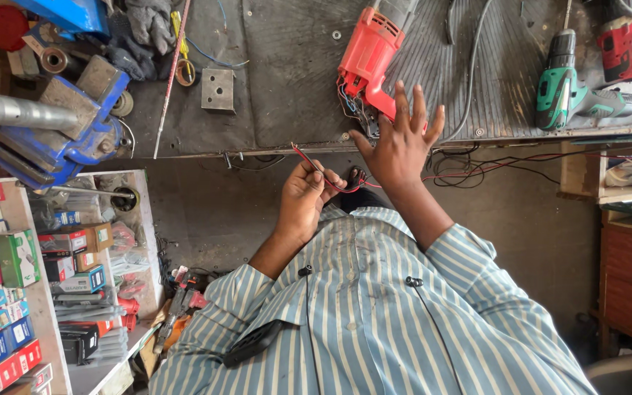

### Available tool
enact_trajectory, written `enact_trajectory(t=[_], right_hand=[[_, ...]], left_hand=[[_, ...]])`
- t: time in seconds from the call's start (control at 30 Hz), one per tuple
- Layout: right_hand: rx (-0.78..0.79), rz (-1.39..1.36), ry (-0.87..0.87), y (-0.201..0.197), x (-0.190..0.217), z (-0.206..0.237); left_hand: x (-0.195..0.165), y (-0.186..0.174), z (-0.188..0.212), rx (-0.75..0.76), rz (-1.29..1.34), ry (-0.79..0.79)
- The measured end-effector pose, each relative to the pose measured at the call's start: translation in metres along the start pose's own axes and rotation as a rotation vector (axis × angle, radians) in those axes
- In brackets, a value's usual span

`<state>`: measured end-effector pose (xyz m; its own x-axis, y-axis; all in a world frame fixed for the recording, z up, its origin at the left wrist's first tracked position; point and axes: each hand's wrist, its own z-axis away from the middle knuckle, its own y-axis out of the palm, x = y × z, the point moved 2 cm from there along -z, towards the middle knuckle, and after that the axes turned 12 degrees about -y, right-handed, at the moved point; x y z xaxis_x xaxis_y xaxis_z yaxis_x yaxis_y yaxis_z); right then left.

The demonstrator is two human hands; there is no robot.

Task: The person repairs a red power tool by opening its casing, manipulating internal wires, and connecting them to a power source. They use pliers to adjust components and test the tool by pressing the trigger.

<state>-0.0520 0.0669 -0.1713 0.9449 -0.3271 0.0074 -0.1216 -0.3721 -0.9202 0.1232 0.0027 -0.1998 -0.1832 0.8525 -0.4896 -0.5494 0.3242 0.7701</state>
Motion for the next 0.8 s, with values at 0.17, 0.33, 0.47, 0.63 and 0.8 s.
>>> enact_trajectory(t=[0.17, 0.33, 0.47, 0.63, 0.8], right_hand=[[-0.109, -0.077, 0.033, 0.008, -0.009, 0.001], [-0.182, -0.305, 0.133, 0.013, -0.01, 0.004], [-0.25, -0.297, 0.029, 0.009, -0.014, 0.008], [-0.341, -0.377, -0.009, -0.024, -0.065, 0.034], [-0.346, -0.006, 0.293, -0.074, -0.207, 0.072]], left_hand=[[0.004, 0.004, -0.006, 0.055, -0.049, -0.045], [0.007, 0.003, -0.014, 0.034, -0.093, -0.079], [0.013, 0.004, -0.022, 0.027, -0.08, -0.062], [0.018, 0.02, -0.028, 0.072, -0.13, 0.0], [0.013, 0.041, -0.03, 0.071, -0.122, 0.051]])
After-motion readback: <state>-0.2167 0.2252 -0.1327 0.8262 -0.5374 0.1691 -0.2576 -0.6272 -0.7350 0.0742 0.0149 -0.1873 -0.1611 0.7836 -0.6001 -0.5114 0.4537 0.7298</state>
